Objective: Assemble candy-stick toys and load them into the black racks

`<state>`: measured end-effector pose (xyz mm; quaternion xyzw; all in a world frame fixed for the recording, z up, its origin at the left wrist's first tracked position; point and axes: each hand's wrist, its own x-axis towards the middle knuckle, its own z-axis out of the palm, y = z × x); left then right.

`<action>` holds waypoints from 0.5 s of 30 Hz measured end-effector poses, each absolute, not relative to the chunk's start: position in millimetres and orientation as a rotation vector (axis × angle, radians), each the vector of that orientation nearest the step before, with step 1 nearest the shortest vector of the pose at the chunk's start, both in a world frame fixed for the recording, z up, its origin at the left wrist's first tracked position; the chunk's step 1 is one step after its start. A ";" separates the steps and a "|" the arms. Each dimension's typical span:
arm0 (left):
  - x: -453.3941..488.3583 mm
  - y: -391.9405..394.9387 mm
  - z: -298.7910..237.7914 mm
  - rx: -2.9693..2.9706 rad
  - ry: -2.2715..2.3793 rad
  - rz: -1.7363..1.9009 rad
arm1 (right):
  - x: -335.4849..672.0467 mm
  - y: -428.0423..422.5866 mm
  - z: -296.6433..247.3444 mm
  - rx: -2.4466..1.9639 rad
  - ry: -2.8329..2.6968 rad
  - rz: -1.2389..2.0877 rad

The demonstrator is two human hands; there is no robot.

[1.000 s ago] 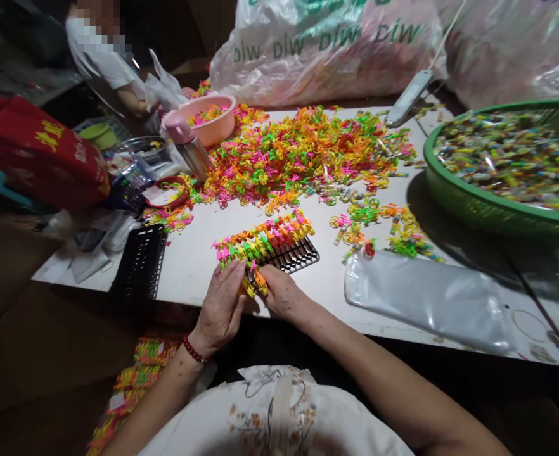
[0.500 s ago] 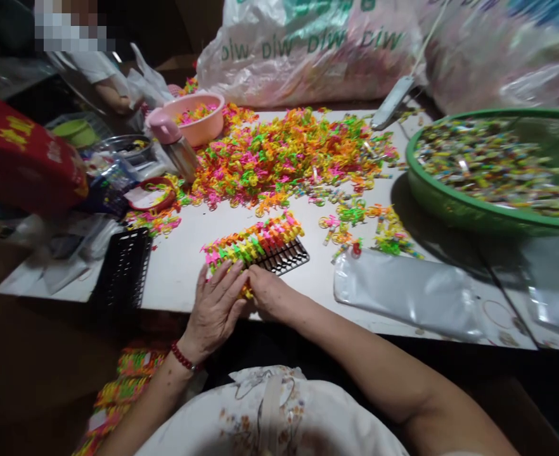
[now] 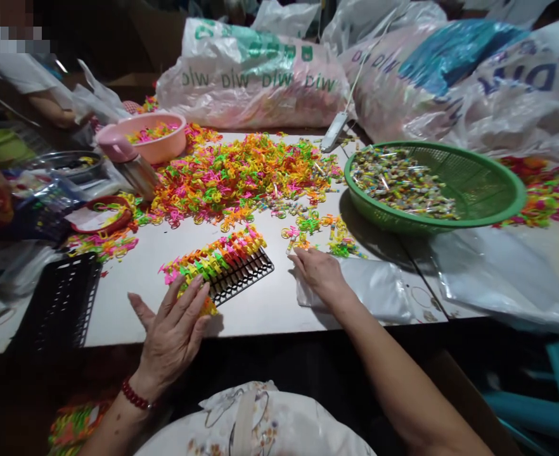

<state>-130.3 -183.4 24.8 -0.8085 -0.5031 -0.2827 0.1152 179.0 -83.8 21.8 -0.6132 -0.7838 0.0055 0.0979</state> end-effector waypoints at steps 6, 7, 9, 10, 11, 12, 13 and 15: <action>-127.2 -175.9 27.4 -2.440 -1.425 -0.853 | 165.0 -87.0 21.4 -2.003 -2.288 -0.113; -127.9 -175.4 27.1 -2.447 -1.423 -0.845 | 166.3 -90.5 21.7 -2.009 -2.241 -0.110; -130.1 -174.8 26.3 -2.473 -1.402 -0.836 | 171.1 -98.8 21.3 -2.000 -2.146 -0.100; -131.5 -174.5 25.7 -2.492 -1.386 -0.838 | 173.4 -103.2 20.5 -1.984 -2.103 -0.089; -132.7 -174.1 25.1 -2.512 -1.370 -0.843 | 175.2 -107.4 19.3 -1.958 -2.068 -0.071; -133.9 -173.6 24.4 -2.529 -1.357 -0.851 | 176.1 -111.1 17.7 -1.920 -2.042 -0.044; -134.8 -173.0 23.7 -2.540 -1.347 -0.861 | 176.2 -114.0 15.9 -1.874 -2.019 -0.015; -135.8 -172.0 22.8 -2.547 -1.341 -0.875 | 175.0 -116.7 12.1 -1.778 -1.991 0.023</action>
